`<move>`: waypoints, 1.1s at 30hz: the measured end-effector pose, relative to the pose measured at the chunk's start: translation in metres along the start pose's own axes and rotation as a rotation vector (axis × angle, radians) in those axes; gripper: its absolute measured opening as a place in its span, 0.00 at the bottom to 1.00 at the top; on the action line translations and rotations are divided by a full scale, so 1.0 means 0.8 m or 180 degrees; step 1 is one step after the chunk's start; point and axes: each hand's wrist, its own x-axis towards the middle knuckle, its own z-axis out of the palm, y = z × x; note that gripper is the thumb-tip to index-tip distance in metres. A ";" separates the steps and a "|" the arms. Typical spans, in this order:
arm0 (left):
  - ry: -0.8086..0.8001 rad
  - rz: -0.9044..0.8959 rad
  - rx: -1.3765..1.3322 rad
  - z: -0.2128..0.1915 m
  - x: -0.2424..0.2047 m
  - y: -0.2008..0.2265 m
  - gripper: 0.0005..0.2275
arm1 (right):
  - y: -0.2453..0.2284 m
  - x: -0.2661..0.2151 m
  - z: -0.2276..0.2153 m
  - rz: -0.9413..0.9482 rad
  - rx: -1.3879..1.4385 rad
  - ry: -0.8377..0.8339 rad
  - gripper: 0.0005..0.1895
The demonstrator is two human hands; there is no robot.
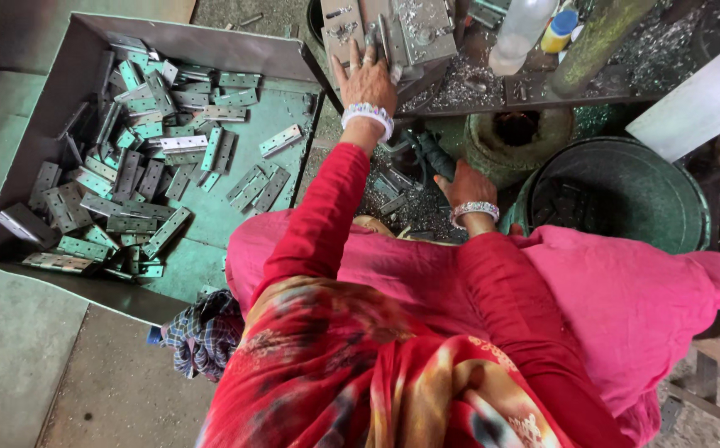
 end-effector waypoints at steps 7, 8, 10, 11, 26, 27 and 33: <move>-0.0237 0.0058 -0.0003 0.007 0.009 -0.003 0.17 | -0.018 0.004 -0.061 -0.0208 -0.0070 0.0162 0.31; -0.0197 0.0026 0.0034 0.011 0.016 -0.004 0.17 | -0.019 0.007 -0.060 -0.0139 -0.0058 0.0127 0.32; -0.0204 -0.0029 0.0100 0.018 0.031 -0.007 0.16 | -0.018 0.011 -0.048 -0.0057 0.0028 -0.0027 0.33; -0.0252 -0.0054 0.0127 0.019 0.040 -0.008 0.15 | -0.016 0.010 -0.038 -0.0041 0.0103 -0.0146 0.34; 0.0040 -0.0006 0.0090 0.029 0.048 -0.014 0.18 | -0.018 -0.007 -0.049 0.0074 -0.0128 -0.0048 0.30; 0.0057 -0.0040 0.0066 0.029 0.053 -0.016 0.18 | -0.018 -0.005 -0.037 0.0190 -0.0136 -0.0088 0.30; 0.0090 0.0023 -0.0064 0.032 0.039 -0.015 0.18 | 0.001 -0.004 -0.001 0.0124 0.0000 -0.0048 0.30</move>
